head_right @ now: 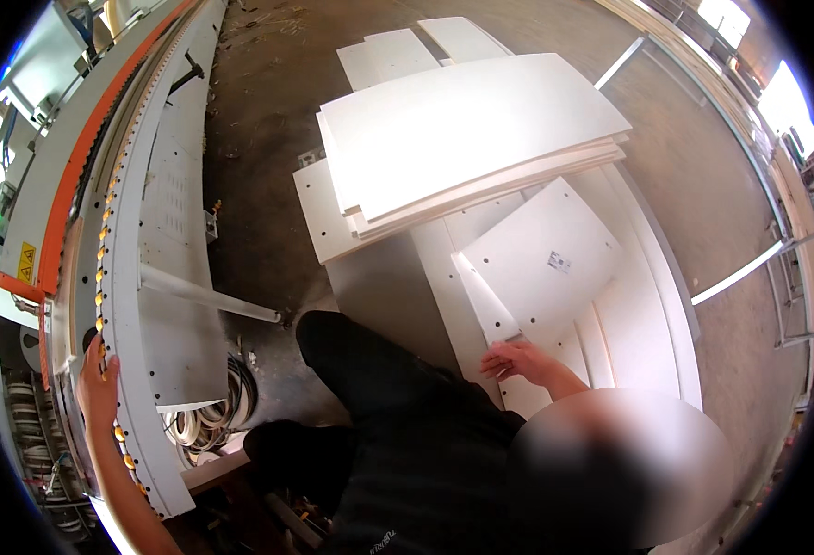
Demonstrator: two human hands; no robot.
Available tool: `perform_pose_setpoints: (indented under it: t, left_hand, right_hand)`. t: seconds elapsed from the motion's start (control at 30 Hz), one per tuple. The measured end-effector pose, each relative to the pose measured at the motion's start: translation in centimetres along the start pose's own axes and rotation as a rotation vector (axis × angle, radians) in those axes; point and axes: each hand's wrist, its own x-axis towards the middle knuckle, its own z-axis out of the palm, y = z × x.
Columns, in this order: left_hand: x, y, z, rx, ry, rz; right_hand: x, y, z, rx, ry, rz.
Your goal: The person repeatedly picks up white rectangular panels from a stack on the floor and places them onto a roller conveyor belt. The person handles the panels one at a time, moving them from the floor to the machine's input area.
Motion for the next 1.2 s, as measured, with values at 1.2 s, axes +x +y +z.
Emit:
perform_pose_setpoints:
  t: [1.2]
  left_hand:
    - [-4.8,1.5,-0.9,0.166,0.164,0.219]
  right_hand:
    - [-2.7,1.5,5.3,0.674,0.044,-0.630]
